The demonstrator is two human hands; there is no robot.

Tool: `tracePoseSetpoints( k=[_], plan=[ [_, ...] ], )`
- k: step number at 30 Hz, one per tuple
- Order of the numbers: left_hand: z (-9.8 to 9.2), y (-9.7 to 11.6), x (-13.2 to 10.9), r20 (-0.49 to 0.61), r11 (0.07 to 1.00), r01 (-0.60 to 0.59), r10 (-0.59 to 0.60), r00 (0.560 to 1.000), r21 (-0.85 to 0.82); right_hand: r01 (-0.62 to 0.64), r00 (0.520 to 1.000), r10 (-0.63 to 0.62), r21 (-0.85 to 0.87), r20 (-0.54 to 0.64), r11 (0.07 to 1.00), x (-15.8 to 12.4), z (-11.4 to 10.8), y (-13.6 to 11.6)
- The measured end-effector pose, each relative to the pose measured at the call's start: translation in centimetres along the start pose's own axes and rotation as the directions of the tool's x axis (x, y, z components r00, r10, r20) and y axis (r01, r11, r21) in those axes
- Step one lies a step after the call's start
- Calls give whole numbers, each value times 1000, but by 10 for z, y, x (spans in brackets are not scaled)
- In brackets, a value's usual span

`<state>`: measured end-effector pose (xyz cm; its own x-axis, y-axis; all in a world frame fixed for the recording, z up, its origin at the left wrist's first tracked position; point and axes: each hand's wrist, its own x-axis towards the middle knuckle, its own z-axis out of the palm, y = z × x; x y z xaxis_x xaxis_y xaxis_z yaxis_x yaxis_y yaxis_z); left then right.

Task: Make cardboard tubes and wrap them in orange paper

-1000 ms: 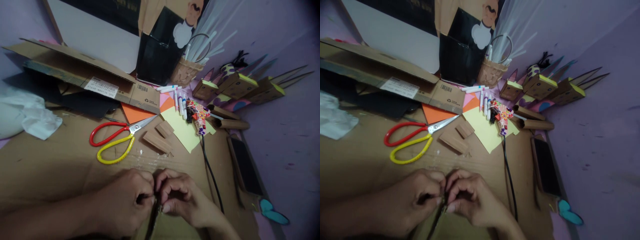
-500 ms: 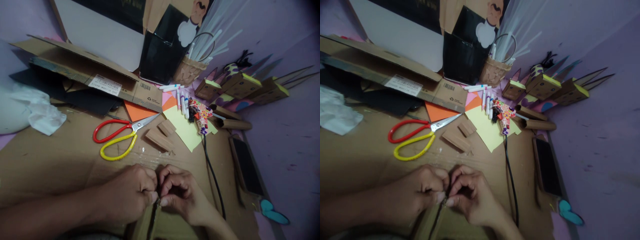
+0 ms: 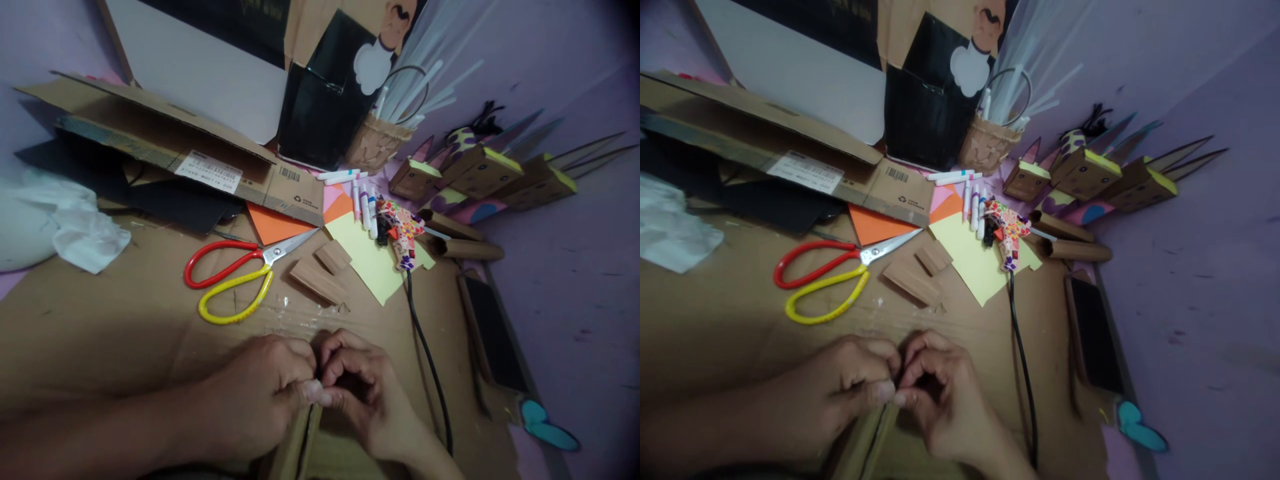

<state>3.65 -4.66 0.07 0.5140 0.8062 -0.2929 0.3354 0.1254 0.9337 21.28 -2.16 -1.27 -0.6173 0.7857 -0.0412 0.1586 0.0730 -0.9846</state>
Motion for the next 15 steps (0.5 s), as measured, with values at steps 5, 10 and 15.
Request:
tracePoseSetpoints(
  k=[5, 10, 15],
  plan=[
    [1, -2, 1, -67, 998, -29, 26, 997, -50, 19, 997, -21, -30, -74, 999, -1, 2, 0],
    [-6, 0, 2, -117, 991, -131, 126, 985, -28, -5, 987, 24, 119, -157, 993, -7, 7, 5],
    [-11, -3, 5, -84, 978, -207, 204, 975, -19, -55, 983, 108, 331, -145, 942, -12, 12, 9]
  ],
)
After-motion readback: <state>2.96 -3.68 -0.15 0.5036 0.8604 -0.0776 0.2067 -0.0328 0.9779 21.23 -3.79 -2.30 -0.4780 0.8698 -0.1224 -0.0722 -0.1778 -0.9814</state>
